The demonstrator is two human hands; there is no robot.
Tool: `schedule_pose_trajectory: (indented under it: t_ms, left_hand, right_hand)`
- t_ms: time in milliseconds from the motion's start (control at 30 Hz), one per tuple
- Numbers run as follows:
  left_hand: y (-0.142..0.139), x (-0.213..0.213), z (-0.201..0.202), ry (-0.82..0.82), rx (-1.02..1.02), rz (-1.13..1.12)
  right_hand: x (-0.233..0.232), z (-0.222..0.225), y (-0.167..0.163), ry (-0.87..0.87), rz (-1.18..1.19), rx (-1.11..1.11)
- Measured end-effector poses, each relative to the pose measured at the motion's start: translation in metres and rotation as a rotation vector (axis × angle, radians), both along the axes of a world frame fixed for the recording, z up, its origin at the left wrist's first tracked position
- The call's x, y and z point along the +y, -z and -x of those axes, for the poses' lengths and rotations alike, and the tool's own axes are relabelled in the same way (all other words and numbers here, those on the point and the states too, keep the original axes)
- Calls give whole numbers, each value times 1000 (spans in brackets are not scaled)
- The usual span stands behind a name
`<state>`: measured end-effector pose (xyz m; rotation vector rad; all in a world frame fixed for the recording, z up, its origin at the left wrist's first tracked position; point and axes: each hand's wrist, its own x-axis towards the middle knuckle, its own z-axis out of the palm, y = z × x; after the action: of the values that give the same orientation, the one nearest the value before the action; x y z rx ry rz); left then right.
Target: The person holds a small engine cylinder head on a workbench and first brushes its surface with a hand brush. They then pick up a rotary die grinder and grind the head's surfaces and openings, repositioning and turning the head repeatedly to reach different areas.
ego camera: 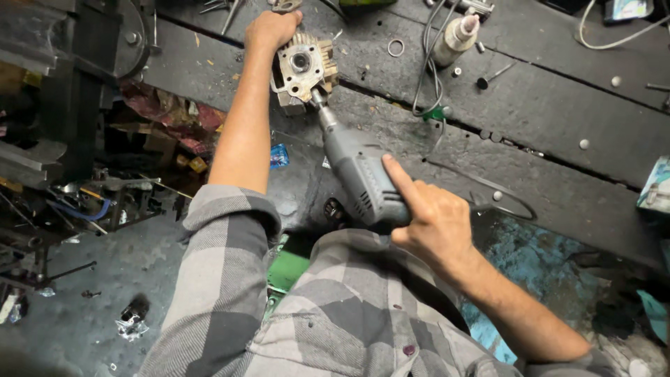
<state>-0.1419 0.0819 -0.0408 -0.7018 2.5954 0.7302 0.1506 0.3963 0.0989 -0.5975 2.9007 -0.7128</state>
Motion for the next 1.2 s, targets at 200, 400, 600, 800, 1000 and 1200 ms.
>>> schedule_pose_trajectory:
  t_ms: [200, 400, 600, 800, 1000, 1200]
  left_hand:
    - [10, -8, 13, 52, -4, 12]
    - [5, -6, 12, 75, -15, 11]
    - [-7, 5, 16, 94, -50, 31]
    - [-8, 5, 22, 228, -9, 6]
    - [-16, 9, 24, 262, -26, 14]
    - [-21, 12, 22, 263, -46, 34]
  right_hand:
    - [7, -9, 67, 20, 216, 60]
    - [-5, -28, 165, 280, 702, -38]
    - [-5, -34, 198, 269, 764, -38]
    - [-5, -32, 201, 238, 803, -1]
    - [2, -25, 209, 212, 792, 12]
    - [15, -17, 216, 125, 739, 20]
